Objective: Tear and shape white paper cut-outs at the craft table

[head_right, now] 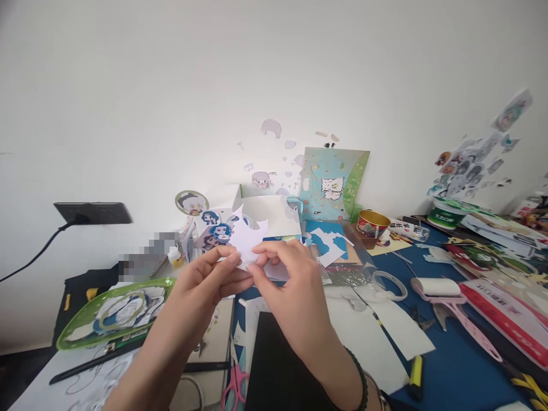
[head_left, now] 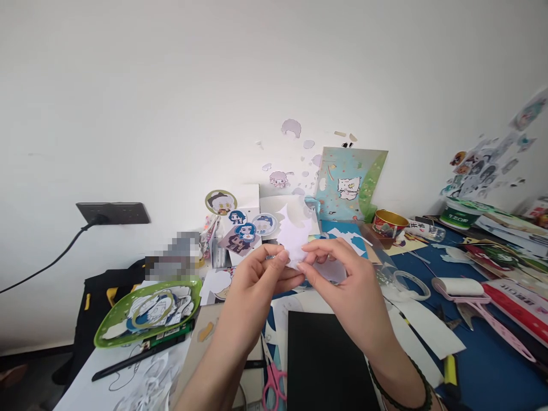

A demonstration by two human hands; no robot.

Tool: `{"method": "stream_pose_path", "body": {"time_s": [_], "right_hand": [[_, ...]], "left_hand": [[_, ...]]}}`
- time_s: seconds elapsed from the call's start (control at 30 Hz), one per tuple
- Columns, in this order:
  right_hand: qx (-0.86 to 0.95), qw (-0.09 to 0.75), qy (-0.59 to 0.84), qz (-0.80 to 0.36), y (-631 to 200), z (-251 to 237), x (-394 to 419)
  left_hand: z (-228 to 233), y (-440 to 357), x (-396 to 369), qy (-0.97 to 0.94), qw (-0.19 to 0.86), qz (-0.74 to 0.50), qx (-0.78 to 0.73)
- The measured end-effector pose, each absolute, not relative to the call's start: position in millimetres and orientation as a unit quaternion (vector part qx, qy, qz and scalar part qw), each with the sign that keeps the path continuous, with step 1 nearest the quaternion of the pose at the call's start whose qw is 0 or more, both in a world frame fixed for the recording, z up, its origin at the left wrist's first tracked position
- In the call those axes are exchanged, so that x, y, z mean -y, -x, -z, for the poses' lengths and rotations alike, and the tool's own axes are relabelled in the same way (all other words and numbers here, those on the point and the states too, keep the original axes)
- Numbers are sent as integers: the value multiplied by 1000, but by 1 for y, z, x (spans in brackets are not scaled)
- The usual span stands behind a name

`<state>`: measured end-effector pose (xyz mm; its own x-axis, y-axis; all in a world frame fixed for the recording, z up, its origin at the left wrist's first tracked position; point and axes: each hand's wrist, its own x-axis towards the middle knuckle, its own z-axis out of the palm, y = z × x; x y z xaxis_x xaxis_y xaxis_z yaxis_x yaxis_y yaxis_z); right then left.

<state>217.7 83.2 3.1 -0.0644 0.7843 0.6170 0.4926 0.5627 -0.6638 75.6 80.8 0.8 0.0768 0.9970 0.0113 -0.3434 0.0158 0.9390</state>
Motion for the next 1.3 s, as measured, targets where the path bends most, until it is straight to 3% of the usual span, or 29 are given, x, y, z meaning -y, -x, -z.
{"method": "stream_pose_path", "body": {"time_s": [1.3], "right_hand": [[717,517,453,-112,-219,-1,-83]], "left_hand": [[1,-82,-78,-438,581,-571,-381]]}}
